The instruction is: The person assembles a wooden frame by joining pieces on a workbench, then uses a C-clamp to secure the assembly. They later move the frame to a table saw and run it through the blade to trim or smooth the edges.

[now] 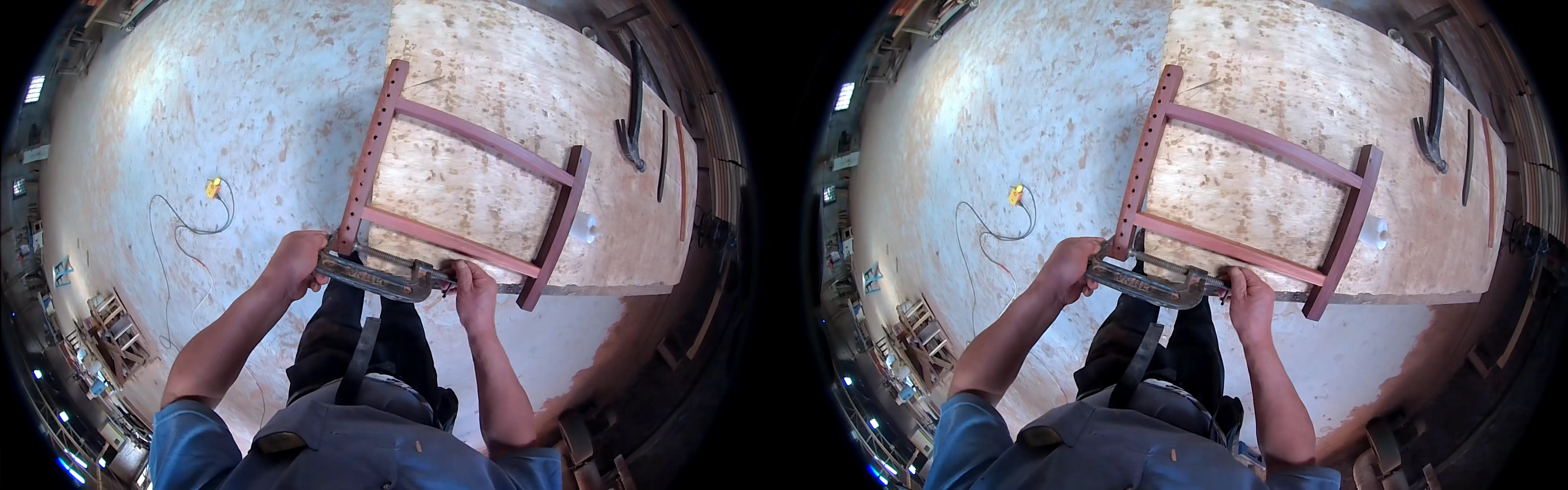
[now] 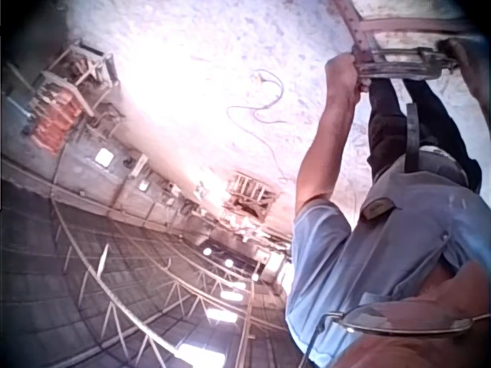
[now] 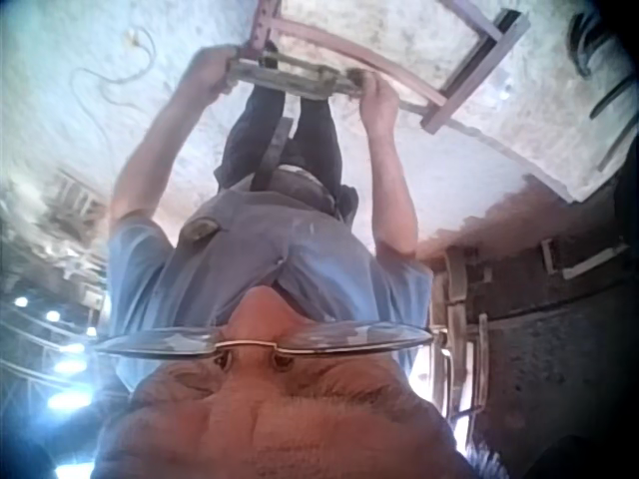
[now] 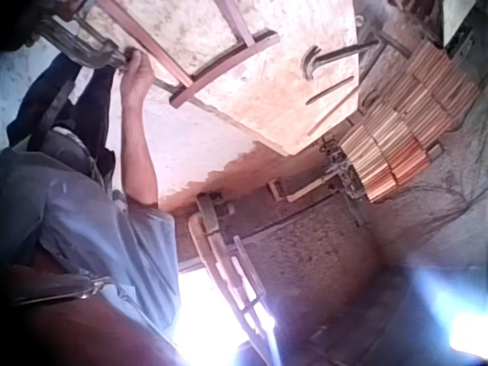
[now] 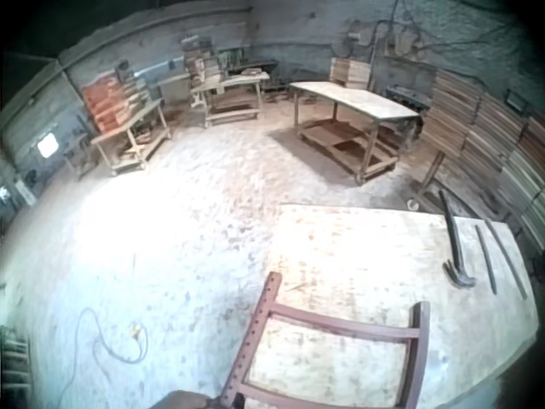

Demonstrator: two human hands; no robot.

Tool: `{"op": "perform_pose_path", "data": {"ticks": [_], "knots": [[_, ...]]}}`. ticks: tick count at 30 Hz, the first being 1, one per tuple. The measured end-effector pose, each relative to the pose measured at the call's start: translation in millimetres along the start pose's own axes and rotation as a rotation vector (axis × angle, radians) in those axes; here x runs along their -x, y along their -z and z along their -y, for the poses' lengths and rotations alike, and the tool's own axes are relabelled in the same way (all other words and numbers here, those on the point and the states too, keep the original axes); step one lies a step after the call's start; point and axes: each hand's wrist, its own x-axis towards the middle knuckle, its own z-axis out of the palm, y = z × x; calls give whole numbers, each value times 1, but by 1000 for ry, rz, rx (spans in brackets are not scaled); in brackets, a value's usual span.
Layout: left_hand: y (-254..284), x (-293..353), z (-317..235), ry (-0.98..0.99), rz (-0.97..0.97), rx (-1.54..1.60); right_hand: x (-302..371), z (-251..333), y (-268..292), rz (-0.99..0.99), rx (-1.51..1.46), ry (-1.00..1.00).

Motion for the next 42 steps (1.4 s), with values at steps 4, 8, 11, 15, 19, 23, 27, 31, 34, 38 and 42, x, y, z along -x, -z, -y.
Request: {"op": "perform_pose_path", "data": {"ticks": [4,8,11,15,19,23,27,31,34,38,42], "knots": [[-4,3,-1,4,-2,16,-7,0,3,23,-63,-52],[-4,0,-2,-5,-4,1,-1,0,-6,-84,-104,-18],[1,-1,-3,-20,44,32,6,1,-10,-110,-99,-37],[-1,7,-9,10,57,67,4,-3,-3,3,-41,-72],[3,2,-5,31,72,3,12,-1,-3,42,-211,-272],[0,16,-12,-514,-250,-651,14,-3,-2,79,-193,-324],[-15,47,3,-1308,-260,-1208,14,-1,0,151,-236,-371],[-52,45,16,-1282,-78,-1437,15,3,-9,150,-237,-436],[-69,22,22,-1226,-90,-1410,15,-8,-9,130,-201,-405],[-72,18,32,-1294,-166,-1297,15,-5,-17,61,-158,-410],[-73,17,28,-1290,-167,-1270,10,-5,-10,45,-162,-492]]}}
